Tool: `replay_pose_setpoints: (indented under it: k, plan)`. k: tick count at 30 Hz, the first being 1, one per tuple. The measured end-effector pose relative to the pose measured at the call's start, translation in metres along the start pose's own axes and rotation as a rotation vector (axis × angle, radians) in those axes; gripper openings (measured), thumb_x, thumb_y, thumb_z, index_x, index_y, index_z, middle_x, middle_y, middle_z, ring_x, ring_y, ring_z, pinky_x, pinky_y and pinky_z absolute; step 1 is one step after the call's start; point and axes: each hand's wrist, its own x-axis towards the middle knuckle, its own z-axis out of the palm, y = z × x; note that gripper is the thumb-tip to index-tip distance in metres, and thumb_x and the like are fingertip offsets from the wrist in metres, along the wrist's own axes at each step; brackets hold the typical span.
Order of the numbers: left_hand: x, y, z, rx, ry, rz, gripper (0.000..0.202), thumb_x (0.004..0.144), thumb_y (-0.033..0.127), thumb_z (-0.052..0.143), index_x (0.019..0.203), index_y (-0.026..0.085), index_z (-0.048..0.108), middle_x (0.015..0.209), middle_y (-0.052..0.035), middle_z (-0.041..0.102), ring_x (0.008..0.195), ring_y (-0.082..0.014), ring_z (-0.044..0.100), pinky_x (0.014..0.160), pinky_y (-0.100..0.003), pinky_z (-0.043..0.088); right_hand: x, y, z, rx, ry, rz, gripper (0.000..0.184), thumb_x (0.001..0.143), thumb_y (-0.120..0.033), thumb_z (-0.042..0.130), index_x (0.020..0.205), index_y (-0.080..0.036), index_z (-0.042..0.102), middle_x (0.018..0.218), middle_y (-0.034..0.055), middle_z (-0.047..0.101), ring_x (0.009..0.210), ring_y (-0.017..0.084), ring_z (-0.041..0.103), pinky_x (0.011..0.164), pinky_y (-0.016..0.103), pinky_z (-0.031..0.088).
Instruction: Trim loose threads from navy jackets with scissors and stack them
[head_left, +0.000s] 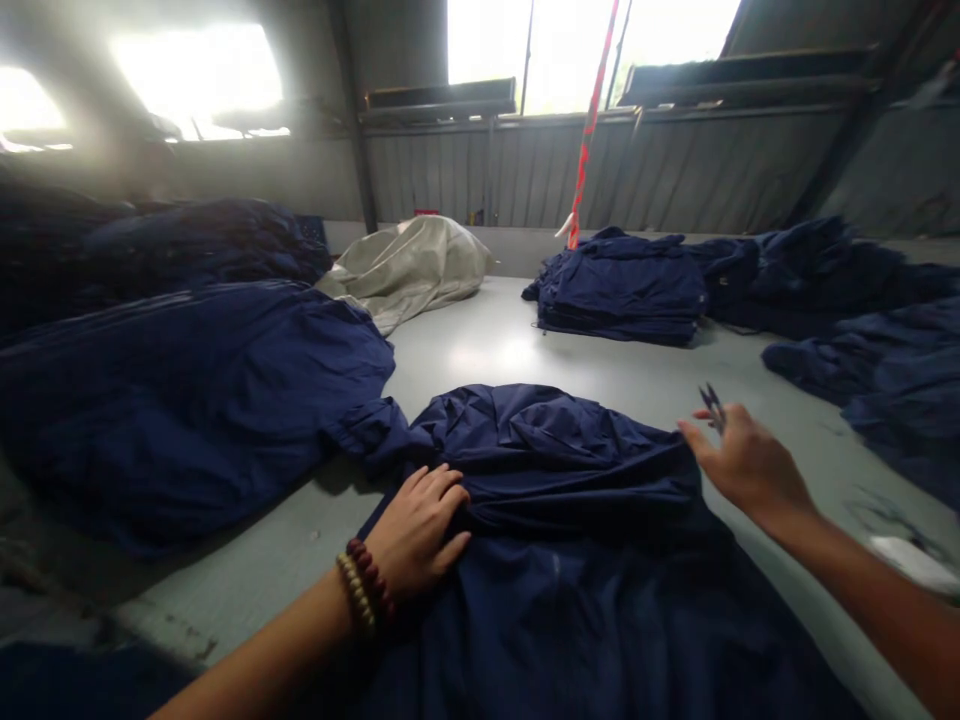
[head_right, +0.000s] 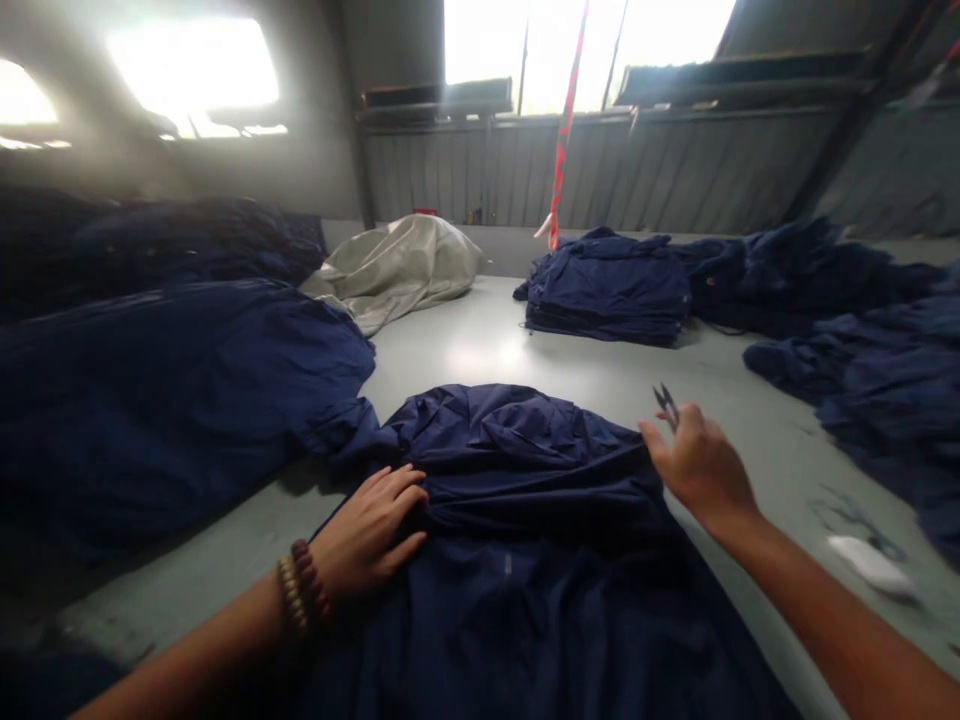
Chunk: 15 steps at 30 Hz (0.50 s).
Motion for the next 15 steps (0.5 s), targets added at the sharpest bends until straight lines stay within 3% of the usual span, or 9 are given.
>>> replay_pose_setpoints:
  k: [3, 5, 7, 9, 11, 13, 15]
  plan:
    - [-0.011, -0.005, -0.001, -0.104, 0.128, -0.001, 0.044, 0.091, 0.028, 0.068, 0.134, 0.022, 0.058, 0.167, -0.0163, 0.036, 0.155, -0.0354, 0.036, 0.127, -0.057, 0.034, -0.043, -0.007, 0.023, -0.075, -0.169, -0.189, 0.03, 0.095, -0.055, 0.045, 0.087, -0.027, 0.05, 0.08, 0.0092, 0.065, 0.072, 0.029, 0.066, 0.065, 0.039, 0.046]
    - [-0.018, -0.018, -0.001, -0.199, 0.353, -0.103, 0.05, 0.094, 0.029, 0.065, 0.142, 0.025, 0.051, 0.17, -0.0144, 0.03, 0.157, -0.0327, 0.032, 0.127, -0.055, 0.033, -0.066, 0.001, 0.04, -0.027, -0.288, -0.233, 0.031, 0.095, -0.055, 0.042, 0.083, -0.028, 0.049, 0.077, 0.0088, 0.066, 0.072, 0.03, 0.068, 0.065, 0.041, 0.05]
    - [-0.022, -0.04, -0.003, -0.339, 0.625, -0.378, 0.057, 0.096, 0.032, 0.064, 0.147, 0.024, 0.042, 0.164, -0.0168, 0.036, 0.154, -0.0315, 0.037, 0.125, -0.053, 0.037, -0.078, 0.012, 0.052, 0.016, -0.293, -0.265, 0.031, 0.094, -0.056, 0.041, 0.086, -0.028, 0.052, 0.084, 0.0113, 0.07, 0.08, 0.033, 0.071, 0.072, 0.045, 0.055]
    - [-0.024, -0.069, -0.007, -0.473, 0.783, -0.739, 0.067, 0.093, 0.034, 0.067, 0.149, 0.018, 0.035, 0.157, -0.023, 0.042, 0.147, -0.033, 0.046, 0.119, -0.051, 0.044, -0.081, 0.019, 0.056, 0.036, -0.261, -0.256, 0.033, 0.092, -0.058, 0.041, 0.089, -0.028, 0.054, 0.087, 0.0123, 0.07, 0.085, 0.034, 0.072, 0.075, 0.047, 0.056]
    - [-0.024, -0.098, -0.014, -0.459, 0.748, -0.941, 0.078, 0.087, 0.034, 0.074, 0.149, 0.011, 0.033, 0.153, -0.0275, 0.045, 0.143, -0.0346, 0.05, 0.116, -0.048, 0.046, -0.077, 0.016, 0.054, 0.055, -0.279, -0.217, 0.034, 0.092, -0.06, 0.041, 0.087, -0.029, 0.054, 0.084, 0.0114, 0.07, 0.083, 0.034, 0.072, 0.071, 0.046, 0.056]
    - [-0.024, -0.119, -0.023, -0.252, 0.603, -0.853, 0.078, 0.082, 0.032, 0.079, 0.146, 0.012, 0.041, 0.149, -0.025, 0.051, 0.14, -0.0354, 0.051, 0.117, -0.048, 0.044, -0.072, 0.006, 0.047, 0.072, -0.296, -0.191, 0.033, 0.093, -0.06, 0.041, 0.084, -0.03, 0.053, 0.083, 0.0114, 0.071, 0.083, 0.034, 0.073, 0.07, 0.045, 0.055]
    - [-0.023, -0.13, -0.033, -0.062, 0.464, -0.662, 0.053, 0.082, 0.027, 0.076, 0.131, 0.018, 0.059, 0.131, -0.0172, 0.065, 0.129, -0.0335, 0.059, 0.113, -0.046, 0.046, -0.067, -0.009, 0.04, 0.064, -0.25, -0.206, 0.035, 0.095, -0.061, 0.04, 0.083, -0.031, 0.054, 0.083, 0.0117, 0.072, 0.083, 0.033, 0.073, 0.072, 0.045, 0.056]
